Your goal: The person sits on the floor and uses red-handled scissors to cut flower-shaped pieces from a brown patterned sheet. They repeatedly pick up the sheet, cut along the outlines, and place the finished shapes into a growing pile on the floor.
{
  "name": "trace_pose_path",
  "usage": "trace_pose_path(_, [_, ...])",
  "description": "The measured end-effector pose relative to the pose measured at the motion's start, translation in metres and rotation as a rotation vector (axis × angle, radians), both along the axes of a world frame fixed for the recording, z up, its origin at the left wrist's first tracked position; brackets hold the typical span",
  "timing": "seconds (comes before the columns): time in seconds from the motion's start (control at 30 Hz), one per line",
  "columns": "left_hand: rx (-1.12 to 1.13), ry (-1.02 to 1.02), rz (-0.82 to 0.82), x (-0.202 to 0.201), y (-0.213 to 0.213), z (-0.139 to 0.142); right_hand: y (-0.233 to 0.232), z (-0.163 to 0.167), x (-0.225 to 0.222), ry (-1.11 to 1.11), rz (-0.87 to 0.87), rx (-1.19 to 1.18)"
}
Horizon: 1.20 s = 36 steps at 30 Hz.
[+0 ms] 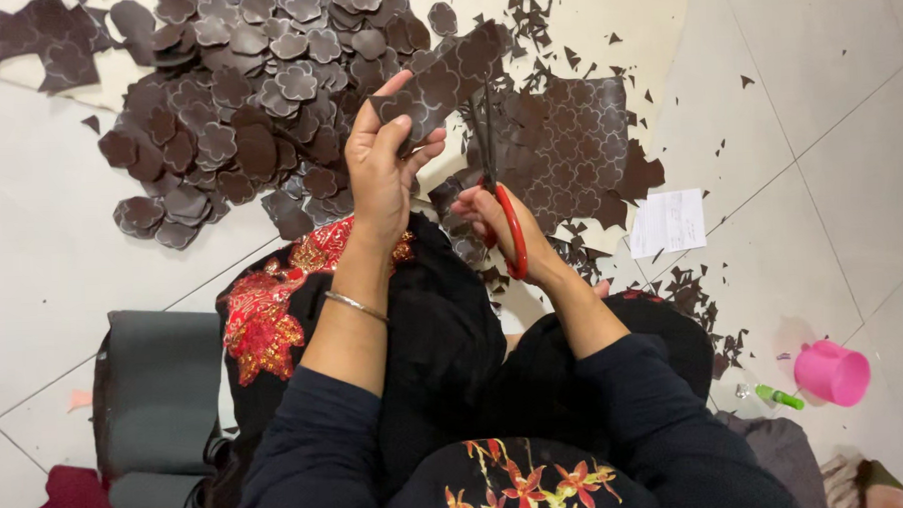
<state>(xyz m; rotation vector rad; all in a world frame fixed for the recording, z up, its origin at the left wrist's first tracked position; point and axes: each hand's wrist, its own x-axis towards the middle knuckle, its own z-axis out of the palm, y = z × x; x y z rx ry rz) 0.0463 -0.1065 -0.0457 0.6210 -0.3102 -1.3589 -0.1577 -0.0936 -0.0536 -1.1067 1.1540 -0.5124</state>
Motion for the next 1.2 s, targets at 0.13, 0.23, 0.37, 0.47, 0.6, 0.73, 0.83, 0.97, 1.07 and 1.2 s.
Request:
trace_pose_path(0.13, [0.001,-0.029,0.001,0.008,-0.001,-0.002,0.005,-0.004,0.006,-0.032,0.1,-0.008])
trace_pose_path(0.23, [0.002,-0.07,-0.007,0.011,-0.003,-0.001,0.007,-0.002,0.01,-0.106,0.161,-0.004])
trace_pose_path(0.37, [0.032,-0.167,-0.064,0.013,-0.003,0.0,0.007,0.003,0.013,-0.086,0.249,-0.131])
trace_pose_path(0.47, [0.023,-0.245,-0.078,0.013,-0.003,0.0,0.003,0.005,0.015,-0.107,0.265,-0.135])
trace_pose_path(0.6, [0.009,-0.264,-0.07,0.012,-0.003,0.0,0.002,0.004,0.019,-0.126,0.252,-0.11])
trace_pose_path(0.73, [-0.024,-0.277,-0.061,0.011,-0.005,-0.001,0.0,0.004,0.018,-0.126,0.241,-0.068])
trace_pose_path(0.83, [-0.035,-0.302,-0.053,0.011,-0.004,-0.001,0.0,0.006,0.018,-0.117,0.247,-0.084])
trace_pose_path(0.97, [-0.052,-0.331,-0.038,0.012,-0.003,-0.001,0.001,0.009,0.017,-0.168,0.245,-0.035])
trace_pose_path(1.07, [-0.07,-0.368,-0.01,0.011,-0.001,-0.002,0.001,0.01,0.017,-0.209,0.244,0.016])
trace_pose_path(1.2, [-0.06,-0.367,0.029,0.006,-0.001,-0.005,-0.002,0.01,0.017,-0.205,0.256,0.022])
